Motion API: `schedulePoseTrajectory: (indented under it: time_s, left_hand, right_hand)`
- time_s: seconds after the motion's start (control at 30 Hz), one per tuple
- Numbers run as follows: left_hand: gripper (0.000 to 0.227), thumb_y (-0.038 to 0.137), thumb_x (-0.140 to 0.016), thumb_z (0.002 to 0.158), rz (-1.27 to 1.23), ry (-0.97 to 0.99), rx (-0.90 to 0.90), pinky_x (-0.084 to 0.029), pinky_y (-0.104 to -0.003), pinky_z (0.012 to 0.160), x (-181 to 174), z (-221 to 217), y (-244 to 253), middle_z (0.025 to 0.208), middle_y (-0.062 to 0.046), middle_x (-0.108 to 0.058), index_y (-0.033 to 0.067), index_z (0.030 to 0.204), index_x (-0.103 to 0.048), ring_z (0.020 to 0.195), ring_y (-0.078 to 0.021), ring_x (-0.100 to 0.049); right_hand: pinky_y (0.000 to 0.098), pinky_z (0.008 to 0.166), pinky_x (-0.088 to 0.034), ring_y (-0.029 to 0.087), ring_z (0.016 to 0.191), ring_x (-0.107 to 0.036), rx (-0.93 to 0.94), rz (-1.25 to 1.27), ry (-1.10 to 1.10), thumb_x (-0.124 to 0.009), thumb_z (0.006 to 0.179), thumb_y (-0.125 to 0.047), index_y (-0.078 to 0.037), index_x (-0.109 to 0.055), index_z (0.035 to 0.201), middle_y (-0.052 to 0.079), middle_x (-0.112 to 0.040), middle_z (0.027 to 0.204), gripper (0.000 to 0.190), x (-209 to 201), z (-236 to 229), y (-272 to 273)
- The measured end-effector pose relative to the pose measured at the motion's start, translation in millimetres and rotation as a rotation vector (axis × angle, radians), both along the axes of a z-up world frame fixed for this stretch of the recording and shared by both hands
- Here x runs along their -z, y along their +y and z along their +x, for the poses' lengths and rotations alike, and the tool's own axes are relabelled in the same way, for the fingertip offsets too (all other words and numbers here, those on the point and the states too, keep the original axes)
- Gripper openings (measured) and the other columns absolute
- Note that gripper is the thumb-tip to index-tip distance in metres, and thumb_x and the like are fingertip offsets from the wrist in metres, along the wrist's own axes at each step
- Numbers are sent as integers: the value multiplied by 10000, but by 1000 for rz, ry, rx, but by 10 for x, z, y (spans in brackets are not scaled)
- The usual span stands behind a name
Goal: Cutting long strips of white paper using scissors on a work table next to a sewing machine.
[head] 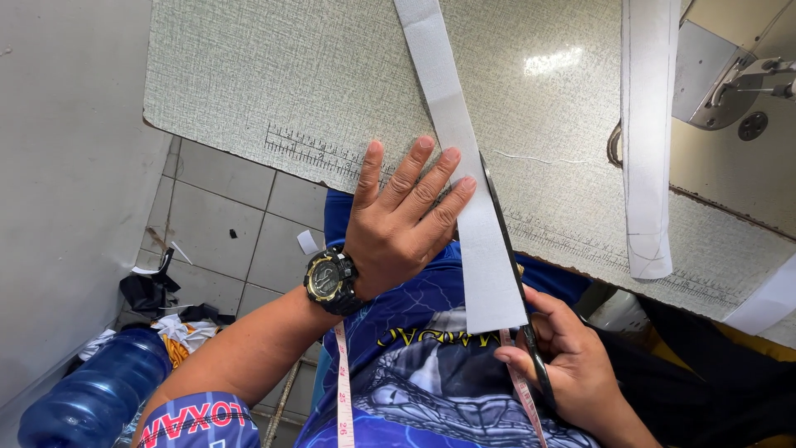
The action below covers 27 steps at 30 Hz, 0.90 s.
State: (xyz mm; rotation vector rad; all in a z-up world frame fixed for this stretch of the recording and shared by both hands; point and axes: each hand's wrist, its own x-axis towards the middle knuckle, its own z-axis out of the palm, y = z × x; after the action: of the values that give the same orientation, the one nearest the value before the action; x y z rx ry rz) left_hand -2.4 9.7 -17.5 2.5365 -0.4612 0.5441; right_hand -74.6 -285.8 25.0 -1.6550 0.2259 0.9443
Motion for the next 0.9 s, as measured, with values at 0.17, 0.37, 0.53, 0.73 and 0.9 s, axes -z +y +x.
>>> schedulePoseTrajectory:
  time_s: [0.17,0.37,0.53,0.73,0.9]
  left_hand:
    - [305,224,-522,1107,-9,6,13,-207,-667,1187,-1,5,20,1416,-156,-657,119,1294,-740,1381,-412,-543]
    - [316,248,-488,1111,-54,-32,-1,-242,-646,1183,8,12,16,1372,-158,-688,141,1284,-730,1341,-399,-595]
    - [315,245,-478,1113,-50,-68,-13,-280,-621,1172,17,14,15,1341,-171,-704,149,1265,-737,1306,-388,-631]
    - [300,236,-471,1106,-57,-101,-16,-337,-583,1154,37,22,14,1301,-171,-728,163,1253,-722,1274,-384,-657]
    - [297,222,-466,1102,-60,-101,-19,-345,-570,1157,46,17,15,1303,-171,-726,167,1258,-713,1278,-380,-653]
  right_hand:
    - [268,695,-522,140,719,-638,55,31,-18,-852,718,-23,-23,-479,1470,140,-748,902,839,-29,83,55]
    - [273,682,-529,138,744,-645,50,58,-25,-855,718,-44,-22,-476,1465,153,-767,992,838,-17,138,91]
    - [289,732,-560,154,851,-720,77,69,15,-873,694,-77,-24,-478,1460,171,-797,1078,863,-52,107,47]
    - [272,667,-502,127,668,-566,51,99,4,-860,734,-54,-13,-482,1447,118,-690,826,808,-143,125,89]
    - [261,630,-504,129,642,-595,29,76,-26,-852,737,-72,-20,-469,1464,112,-676,773,824,-143,189,198]
